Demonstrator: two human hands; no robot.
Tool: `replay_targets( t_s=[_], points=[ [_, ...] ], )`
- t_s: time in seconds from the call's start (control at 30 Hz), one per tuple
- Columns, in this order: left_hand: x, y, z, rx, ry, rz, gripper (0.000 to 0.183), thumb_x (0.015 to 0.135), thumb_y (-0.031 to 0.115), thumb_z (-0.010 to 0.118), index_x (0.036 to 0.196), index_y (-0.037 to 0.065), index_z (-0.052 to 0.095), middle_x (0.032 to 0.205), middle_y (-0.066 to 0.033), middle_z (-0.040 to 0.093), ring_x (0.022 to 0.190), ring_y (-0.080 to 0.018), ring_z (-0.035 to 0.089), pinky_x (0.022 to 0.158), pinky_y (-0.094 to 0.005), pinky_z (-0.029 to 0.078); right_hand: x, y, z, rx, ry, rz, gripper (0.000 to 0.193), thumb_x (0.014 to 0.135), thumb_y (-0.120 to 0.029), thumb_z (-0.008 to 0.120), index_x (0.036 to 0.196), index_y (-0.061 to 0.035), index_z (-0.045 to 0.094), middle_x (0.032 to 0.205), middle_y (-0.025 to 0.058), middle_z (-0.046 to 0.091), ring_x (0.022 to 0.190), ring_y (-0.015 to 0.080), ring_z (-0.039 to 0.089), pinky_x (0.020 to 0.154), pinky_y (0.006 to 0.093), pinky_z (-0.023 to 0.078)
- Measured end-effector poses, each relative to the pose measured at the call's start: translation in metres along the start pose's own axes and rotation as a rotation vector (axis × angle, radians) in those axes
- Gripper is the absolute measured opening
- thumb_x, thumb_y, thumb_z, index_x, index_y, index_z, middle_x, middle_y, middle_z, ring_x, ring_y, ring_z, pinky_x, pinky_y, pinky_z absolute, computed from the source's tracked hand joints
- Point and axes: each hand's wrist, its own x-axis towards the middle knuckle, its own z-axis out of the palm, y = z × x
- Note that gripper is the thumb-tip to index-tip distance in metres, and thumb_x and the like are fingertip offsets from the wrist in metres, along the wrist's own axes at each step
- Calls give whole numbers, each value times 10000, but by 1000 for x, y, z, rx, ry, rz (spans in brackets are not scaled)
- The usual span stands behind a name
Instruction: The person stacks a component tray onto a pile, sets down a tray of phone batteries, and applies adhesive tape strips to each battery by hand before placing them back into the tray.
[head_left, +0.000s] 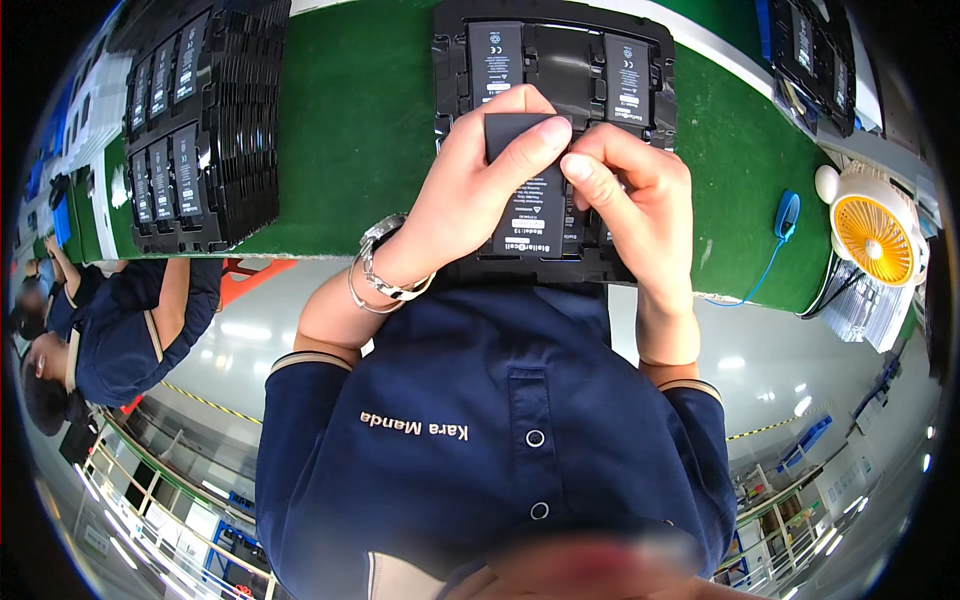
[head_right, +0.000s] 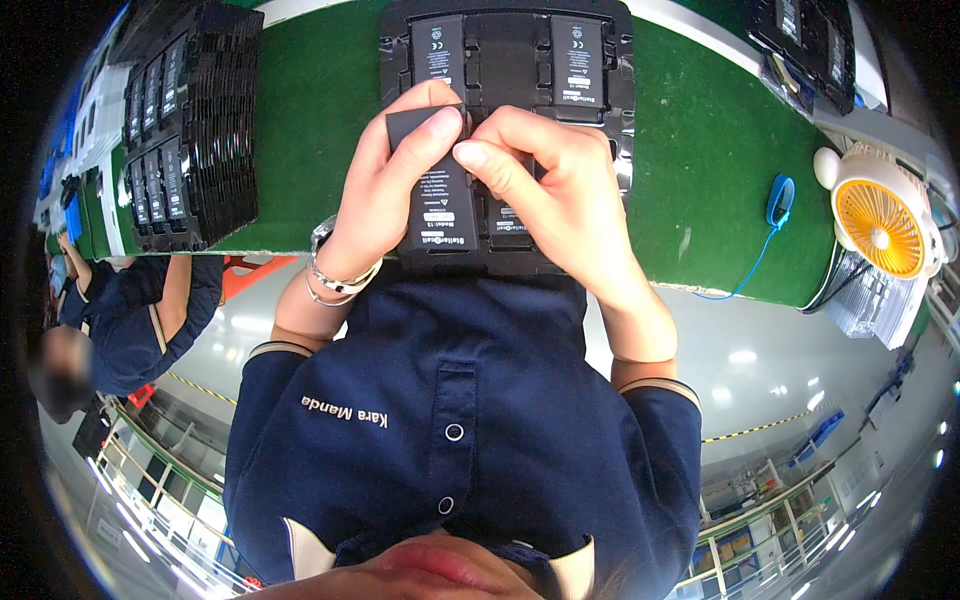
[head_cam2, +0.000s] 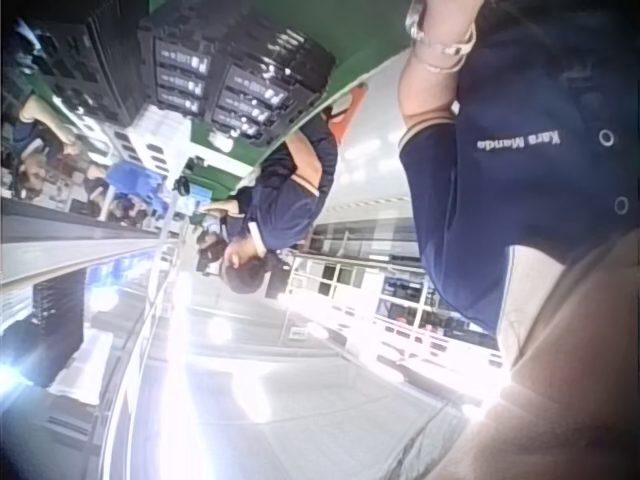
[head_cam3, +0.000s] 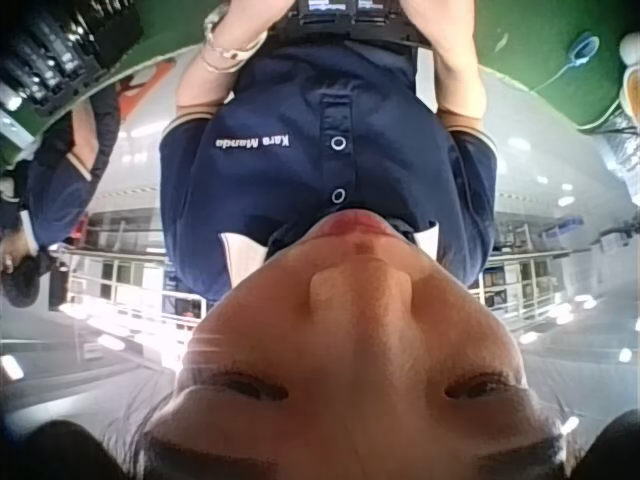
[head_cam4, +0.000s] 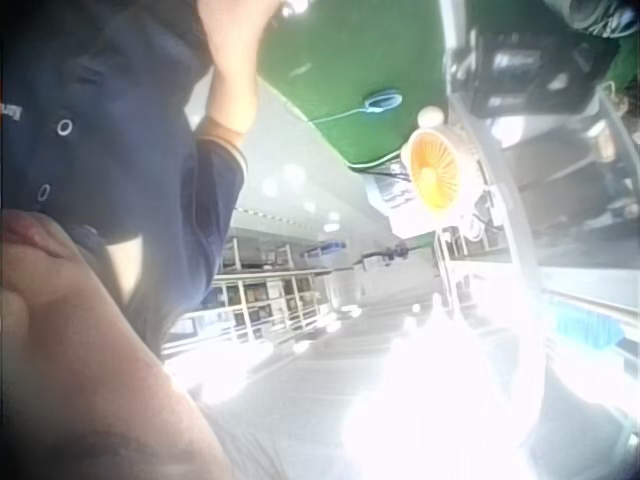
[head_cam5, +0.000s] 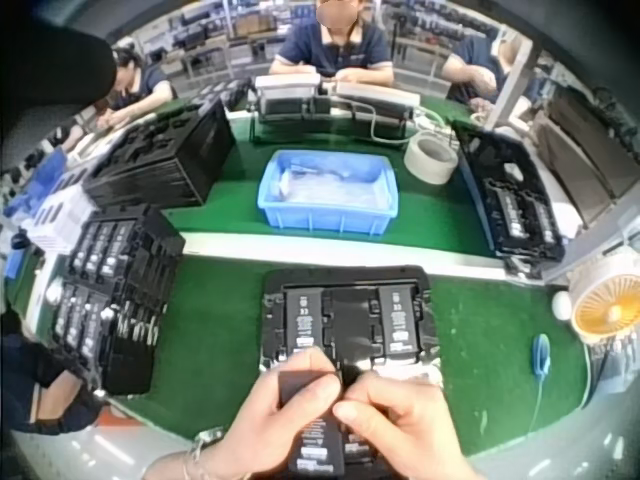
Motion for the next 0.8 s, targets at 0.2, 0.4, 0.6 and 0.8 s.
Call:
replay_targets(
  t_s=[0.2, 0.4, 0.6, 0.8],
  points=[
    [9, 15, 1, 83, -103, -84, 201, 956, 236, 492, 902, 48, 540, 792, 45, 513, 746, -14, 465, 673, -185, 384, 13, 24, -17, 251, -116, -37, 199, 914, -176, 606, 845, 9, 634, 671, 14, 612, 674, 63, 576, 650, 225, 468],
    [58, 6, -21, 721, -46, 141, 192, 942, 206, 548, 996, 24, 574, 838, 10, 571, 786, -53, 511, 735, -235, 427, 39, 45, -65, -1021, 85, -425, 460, 687, -182, 745, 1103, -57, 595, 1123, 72, 588, 1117, 264, 507, 942, 381, 428],
    [76, 19, -12, 1265, 74, 482, 181, 880, 186, 598, 966, 34, 552, 893, -157, 632, 901, -287, 615, 793, -383, 468, 46, 48, -79, -1175, 58, -654, 397, 670, -166, 745, 1023, -60, 598, 1016, 65, 614, 1016, 250, 559, 915, 367, 444],
    [67, 4, -10, 844, 58, 505, 311, 941, 320, 532, 1036, 32, 600, 816, -40, 620, 695, -77, 535, 599, -226, 416, 31, 45, -83, -1273, 574, -804, 204, 669, -56, 685, 856, -78, 608, 782, 22, 614, 785, 201, 607, 715, 328, 478]
  ],
)
